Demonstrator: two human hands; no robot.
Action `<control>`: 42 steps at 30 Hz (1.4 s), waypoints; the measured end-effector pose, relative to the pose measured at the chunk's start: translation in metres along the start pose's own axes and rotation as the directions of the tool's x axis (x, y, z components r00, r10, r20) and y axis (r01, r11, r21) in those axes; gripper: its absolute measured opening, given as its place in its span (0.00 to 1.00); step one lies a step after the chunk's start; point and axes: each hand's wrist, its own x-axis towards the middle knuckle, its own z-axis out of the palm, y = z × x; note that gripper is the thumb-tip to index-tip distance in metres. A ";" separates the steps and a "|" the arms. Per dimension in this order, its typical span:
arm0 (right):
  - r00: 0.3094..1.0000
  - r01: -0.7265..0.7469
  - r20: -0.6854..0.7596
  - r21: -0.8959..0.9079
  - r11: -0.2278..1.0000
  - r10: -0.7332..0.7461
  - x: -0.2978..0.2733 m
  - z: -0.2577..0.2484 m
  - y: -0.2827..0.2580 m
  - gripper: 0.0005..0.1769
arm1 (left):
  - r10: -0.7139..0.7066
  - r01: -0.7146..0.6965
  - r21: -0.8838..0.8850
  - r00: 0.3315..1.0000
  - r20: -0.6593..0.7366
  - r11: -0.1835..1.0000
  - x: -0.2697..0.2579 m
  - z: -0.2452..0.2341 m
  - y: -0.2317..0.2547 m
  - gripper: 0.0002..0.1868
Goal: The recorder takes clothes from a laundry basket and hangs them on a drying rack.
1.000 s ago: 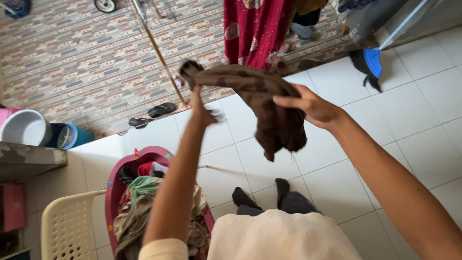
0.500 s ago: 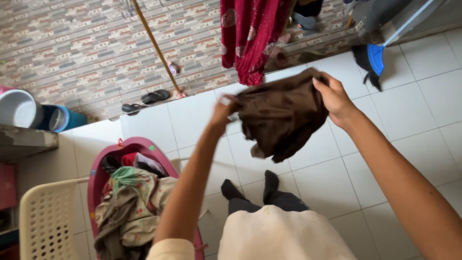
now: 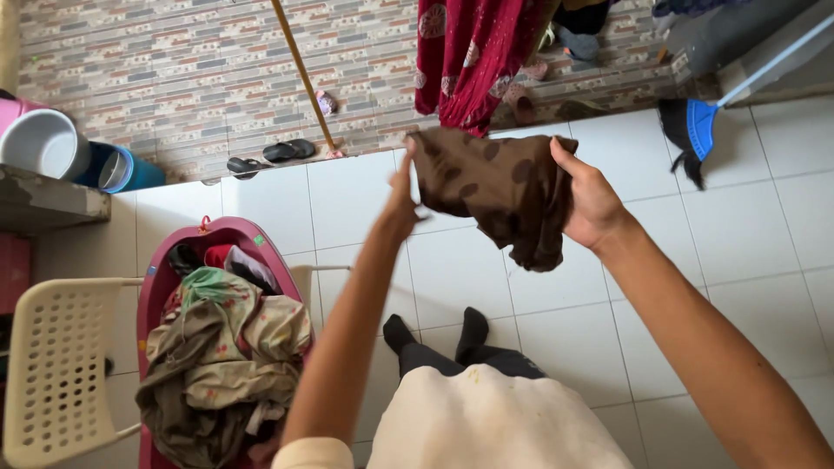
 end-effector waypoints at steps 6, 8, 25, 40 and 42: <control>0.988 0.132 0.085 0.003 0.991 -0.132 0.003 -0.002 -0.017 0.24 | 0.138 -0.043 -0.178 0.813 0.566 0.983 -0.043 0.054 -0.045 0.48; 0.972 0.227 0.075 -0.049 0.973 -0.223 0.004 -0.024 -0.026 0.22 | 0.196 -0.006 -0.315 0.794 0.575 0.949 -0.027 0.056 -0.051 0.45; 0.865 0.499 0.041 -0.169 0.850 -0.500 -0.027 -0.076 -0.066 0.23 | 0.798 -0.875 -0.009 0.439 0.413 0.485 -0.107 0.047 0.074 0.15; 0.961 -0.161 -0.274 -0.634 0.757 -0.025 0.041 -0.178 0.060 0.30 | 0.390 -0.370 0.251 0.920 -0.032 0.895 0.054 -0.062 -0.072 0.24; 0.842 -0.525 -0.540 -0.824 0.212 -0.013 0.049 -0.196 0.079 0.27 | 0.057 -0.039 0.371 0.998 -0.036 0.928 0.027 -0.053 -0.079 0.34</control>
